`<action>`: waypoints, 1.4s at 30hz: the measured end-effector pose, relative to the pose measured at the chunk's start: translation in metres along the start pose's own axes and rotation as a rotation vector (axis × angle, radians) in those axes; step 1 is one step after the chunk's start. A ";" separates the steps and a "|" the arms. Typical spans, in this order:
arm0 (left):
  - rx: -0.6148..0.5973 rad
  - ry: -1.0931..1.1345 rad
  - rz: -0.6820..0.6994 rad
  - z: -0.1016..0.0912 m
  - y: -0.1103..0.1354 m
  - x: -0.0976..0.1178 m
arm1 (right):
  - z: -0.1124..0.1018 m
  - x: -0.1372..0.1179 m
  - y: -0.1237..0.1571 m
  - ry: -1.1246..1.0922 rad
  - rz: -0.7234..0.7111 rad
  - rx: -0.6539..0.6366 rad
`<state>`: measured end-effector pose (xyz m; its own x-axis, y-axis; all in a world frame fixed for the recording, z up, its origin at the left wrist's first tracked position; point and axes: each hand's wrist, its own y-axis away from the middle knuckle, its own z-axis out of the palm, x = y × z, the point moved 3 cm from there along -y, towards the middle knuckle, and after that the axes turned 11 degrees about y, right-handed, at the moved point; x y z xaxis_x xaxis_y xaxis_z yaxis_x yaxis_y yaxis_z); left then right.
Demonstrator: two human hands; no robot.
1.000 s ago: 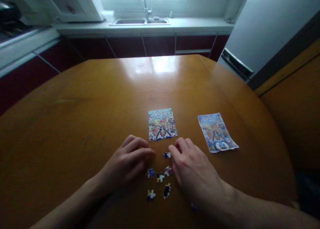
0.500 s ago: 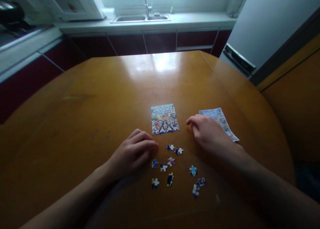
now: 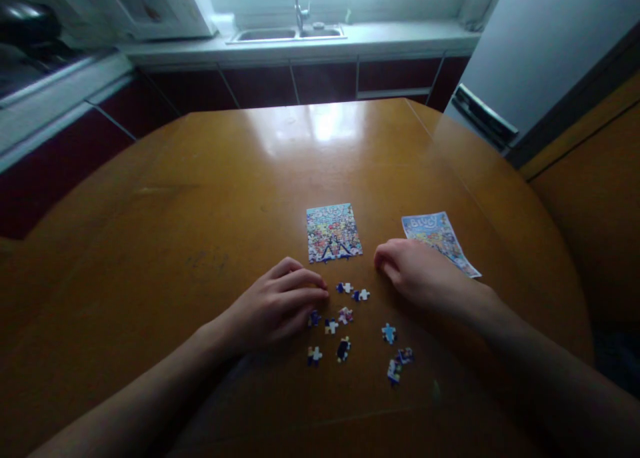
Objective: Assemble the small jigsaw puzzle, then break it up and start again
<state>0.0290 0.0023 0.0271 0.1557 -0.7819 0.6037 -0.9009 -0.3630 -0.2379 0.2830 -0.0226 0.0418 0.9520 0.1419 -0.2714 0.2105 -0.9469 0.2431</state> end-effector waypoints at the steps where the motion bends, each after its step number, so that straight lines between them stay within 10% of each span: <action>1: 0.002 0.000 0.005 0.000 0.000 0.000 | 0.000 -0.001 0.000 0.005 -0.016 0.008; 20: -0.200 0.005 0.018 0.000 0.000 0.001 | -0.003 -0.029 0.019 -0.108 -0.436 -0.180; 30: -0.245 0.023 0.026 -0.001 0.001 0.002 | -0.005 -0.020 0.015 0.129 -0.191 0.001; 42: -0.177 -0.020 -0.001 -0.001 0.000 -0.002 | 0.012 -0.048 0.023 0.173 -0.272 0.037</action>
<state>0.0281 0.0042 0.0264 0.1629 -0.7925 0.5878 -0.9579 -0.2698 -0.0984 0.2393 -0.0548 0.0488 0.8862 0.4353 -0.1588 0.4573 -0.8768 0.1489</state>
